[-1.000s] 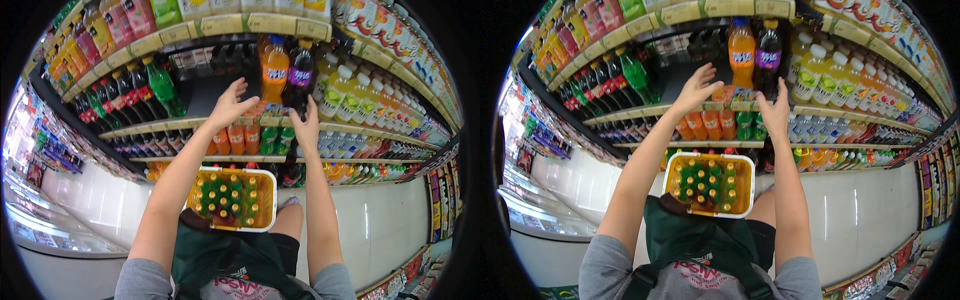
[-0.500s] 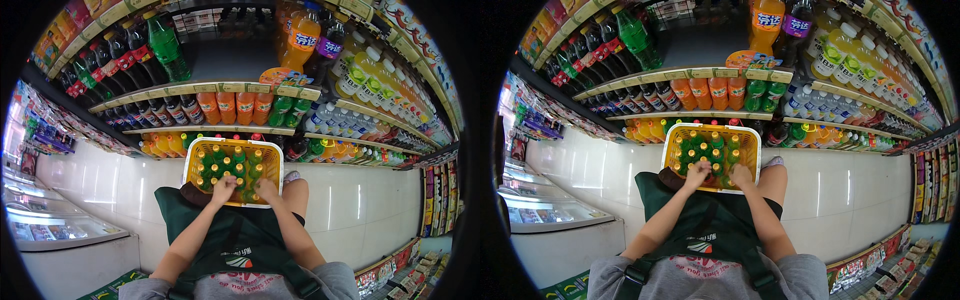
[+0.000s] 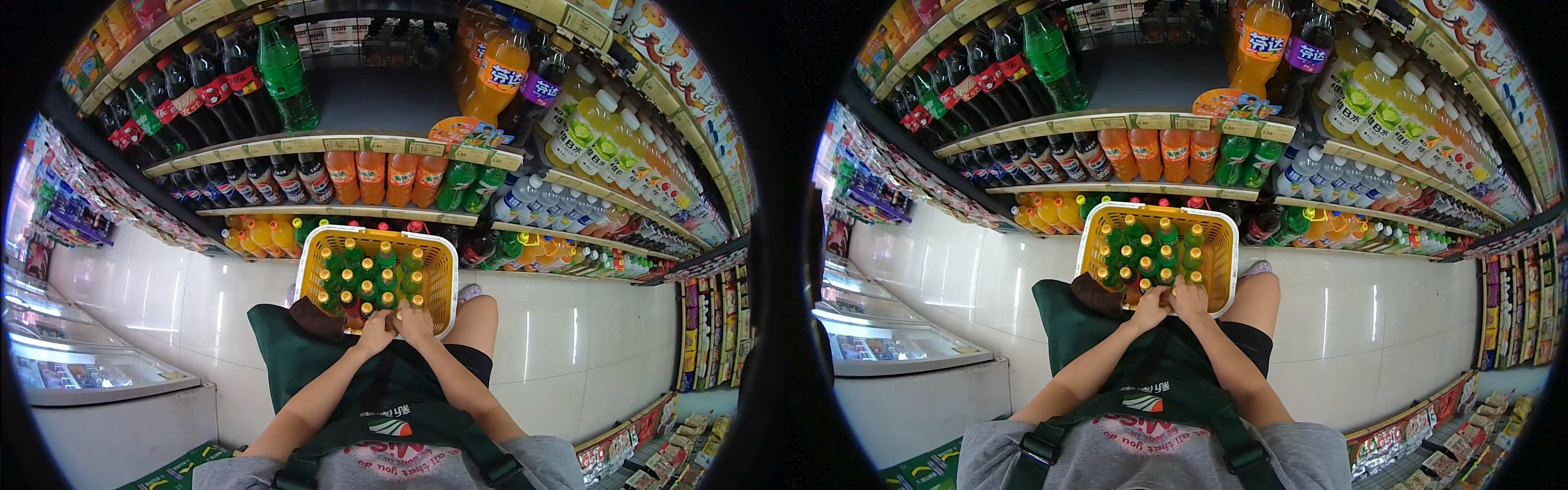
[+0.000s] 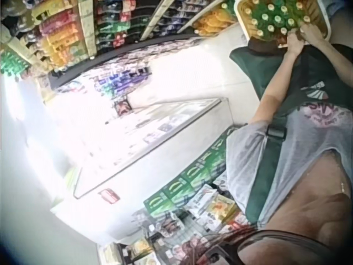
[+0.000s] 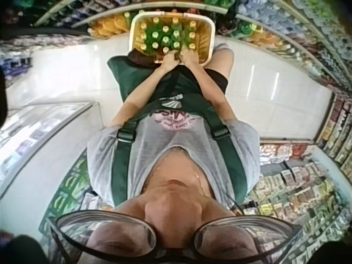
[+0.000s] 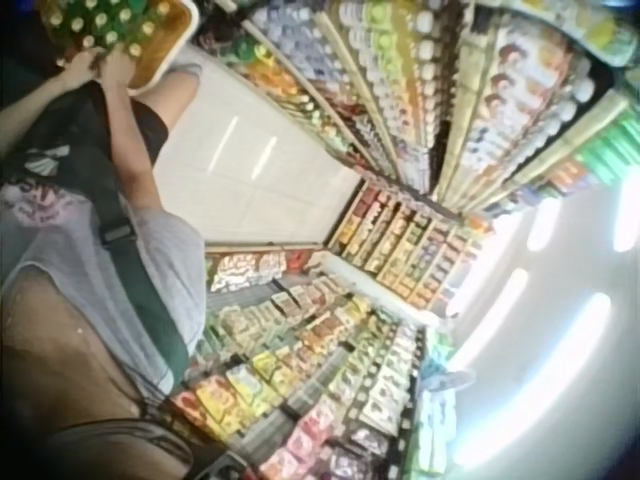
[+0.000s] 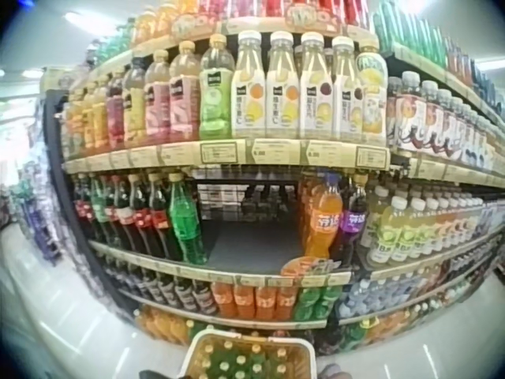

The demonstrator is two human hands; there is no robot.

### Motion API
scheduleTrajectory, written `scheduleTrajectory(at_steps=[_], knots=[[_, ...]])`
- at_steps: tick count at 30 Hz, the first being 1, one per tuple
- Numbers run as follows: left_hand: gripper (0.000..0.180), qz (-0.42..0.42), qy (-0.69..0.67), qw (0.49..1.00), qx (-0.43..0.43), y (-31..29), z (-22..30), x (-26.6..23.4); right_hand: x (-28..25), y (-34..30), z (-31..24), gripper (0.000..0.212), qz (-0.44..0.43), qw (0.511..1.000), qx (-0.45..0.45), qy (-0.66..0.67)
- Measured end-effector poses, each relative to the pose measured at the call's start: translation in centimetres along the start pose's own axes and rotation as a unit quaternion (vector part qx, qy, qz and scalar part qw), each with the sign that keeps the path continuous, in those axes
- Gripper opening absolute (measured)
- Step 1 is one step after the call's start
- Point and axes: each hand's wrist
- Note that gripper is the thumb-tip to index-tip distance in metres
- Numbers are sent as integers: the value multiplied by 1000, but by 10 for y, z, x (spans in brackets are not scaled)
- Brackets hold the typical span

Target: The person sits on the floor in a beverage aisle and restocks shelves by taking bottles from a basket on their lap. They place various sodas and juices onto the shelf one by one, organizing them by type and color.

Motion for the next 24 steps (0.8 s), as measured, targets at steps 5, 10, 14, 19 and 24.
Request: scheduleTrajectory(at_steps=[5, 10, 14, 19, 24], knots=[[72, 58, 43, 996, 46, -1, 26, -27, -80, 13, -47, 33, 35, 997, -41, 50], [74, 73, -24, 995, 57, 8, 73, -53, -159, 27, -80, 35, 124, 973, -111, 158], [69, 115, -82, 984, 111, 11, 118, -78, -221, 35, -111, 38, 142, 958, -100, 228], [58, 67, -167, 976, 122, 0, 172, -113, -266, 46, -130, 42, 175, 916, -88, 350], [59, -90, -426, 892, 122, -1, 182, -137, -274, 47, -130, 32, 138, 891, -149, 406]])
Point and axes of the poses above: each hand's wrist, its own y-axis towards the middle knuckle, its own x-axis out of the palm, z = x × y, and after that the axes turned 2 degrees about y, right-handed
